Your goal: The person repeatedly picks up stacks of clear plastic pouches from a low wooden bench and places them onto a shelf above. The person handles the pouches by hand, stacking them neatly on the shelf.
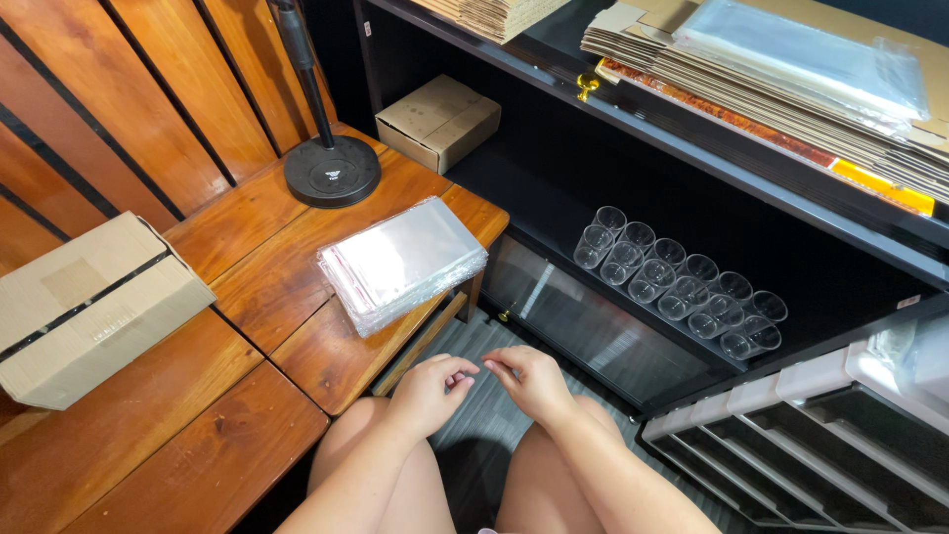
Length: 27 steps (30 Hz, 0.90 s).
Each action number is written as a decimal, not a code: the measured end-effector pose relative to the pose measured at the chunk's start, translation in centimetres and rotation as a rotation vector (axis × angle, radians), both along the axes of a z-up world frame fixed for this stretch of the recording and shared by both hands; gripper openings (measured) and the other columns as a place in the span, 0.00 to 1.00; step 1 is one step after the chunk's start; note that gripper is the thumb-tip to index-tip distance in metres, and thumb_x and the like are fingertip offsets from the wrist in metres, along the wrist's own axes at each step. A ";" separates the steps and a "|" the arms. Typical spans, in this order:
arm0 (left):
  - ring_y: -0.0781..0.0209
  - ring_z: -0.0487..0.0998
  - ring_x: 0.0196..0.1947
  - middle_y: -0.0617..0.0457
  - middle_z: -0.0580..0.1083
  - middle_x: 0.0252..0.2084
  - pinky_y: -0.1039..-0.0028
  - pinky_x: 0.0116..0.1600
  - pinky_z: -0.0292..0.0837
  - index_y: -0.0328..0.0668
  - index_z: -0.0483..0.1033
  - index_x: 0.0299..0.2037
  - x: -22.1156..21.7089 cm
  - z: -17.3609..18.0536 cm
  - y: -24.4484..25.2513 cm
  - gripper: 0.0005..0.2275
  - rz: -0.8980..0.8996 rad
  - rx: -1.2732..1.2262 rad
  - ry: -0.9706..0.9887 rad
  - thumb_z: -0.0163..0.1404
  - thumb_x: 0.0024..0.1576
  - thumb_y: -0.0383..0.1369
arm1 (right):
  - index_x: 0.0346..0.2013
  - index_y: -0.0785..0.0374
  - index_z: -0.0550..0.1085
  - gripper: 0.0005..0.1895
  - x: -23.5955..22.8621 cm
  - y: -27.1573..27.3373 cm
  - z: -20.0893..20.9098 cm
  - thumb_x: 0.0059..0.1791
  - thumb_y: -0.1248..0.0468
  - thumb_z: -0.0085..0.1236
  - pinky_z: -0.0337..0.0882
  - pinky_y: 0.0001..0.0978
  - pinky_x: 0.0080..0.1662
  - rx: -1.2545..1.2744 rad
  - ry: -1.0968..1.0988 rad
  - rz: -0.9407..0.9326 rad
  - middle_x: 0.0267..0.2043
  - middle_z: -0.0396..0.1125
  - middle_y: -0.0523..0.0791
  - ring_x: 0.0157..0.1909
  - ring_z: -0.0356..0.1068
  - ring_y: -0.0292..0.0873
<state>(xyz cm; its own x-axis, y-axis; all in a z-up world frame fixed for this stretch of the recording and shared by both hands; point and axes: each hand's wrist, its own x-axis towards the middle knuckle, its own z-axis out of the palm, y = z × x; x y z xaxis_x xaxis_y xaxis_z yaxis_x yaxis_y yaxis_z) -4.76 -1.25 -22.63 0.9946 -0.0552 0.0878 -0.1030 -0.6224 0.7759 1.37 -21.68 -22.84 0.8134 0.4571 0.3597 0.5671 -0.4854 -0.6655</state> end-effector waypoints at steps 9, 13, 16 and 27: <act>0.66 0.82 0.34 0.66 0.77 0.30 0.75 0.43 0.78 0.67 0.84 0.37 0.7 1.1 1.4 0.07 0.182 0.018 -0.482 0.57 0.53 0.35 | 0.37 0.49 0.83 0.04 2.4 -0.1 -1.3 0.47 0.62 0.65 0.76 0.41 0.46 -0.008 -0.091 -0.042 0.32 0.77 0.41 0.38 0.77 0.47; 0.61 0.81 0.38 0.63 0.77 0.35 0.73 0.49 0.76 0.59 0.84 0.36 0.7 2.5 4.8 0.05 0.374 0.039 -0.648 0.59 0.53 0.31 | 0.38 0.49 0.81 0.04 5.2 0.6 0.5 0.48 0.61 0.65 0.75 0.43 0.48 -0.023 -0.213 -0.023 0.36 0.76 0.43 0.43 0.76 0.49; 0.51 0.78 0.45 0.56 0.73 0.42 0.62 0.55 0.70 0.54 0.81 0.37 0.7 3.0 7.3 0.06 0.502 0.178 -0.713 0.60 0.51 0.31 | 0.38 0.49 0.80 0.04 7.5 1.8 2.7 0.48 0.61 0.65 0.74 0.43 0.50 -0.033 -0.323 -0.022 0.38 0.74 0.41 0.46 0.75 0.49; 0.22 0.54 0.74 0.20 0.55 0.72 0.41 0.74 0.50 0.38 0.73 0.65 -0.8 7.6 6.7 0.26 0.540 0.151 -0.313 0.60 0.55 0.33 | 0.73 0.44 0.62 0.36 9.9 6.8 8.7 0.51 0.55 0.63 0.65 0.55 0.69 -0.473 0.026 -0.110 0.76 0.50 0.54 0.77 0.53 0.60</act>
<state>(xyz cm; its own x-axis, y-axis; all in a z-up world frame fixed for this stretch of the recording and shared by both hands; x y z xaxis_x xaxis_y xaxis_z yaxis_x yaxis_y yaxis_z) -5.56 5.48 -15.02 0.8144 0.4119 0.4087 0.0486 -0.7502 0.6594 11.31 -14.89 -14.12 0.8718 0.4769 0.1121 0.4820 -0.7941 -0.3703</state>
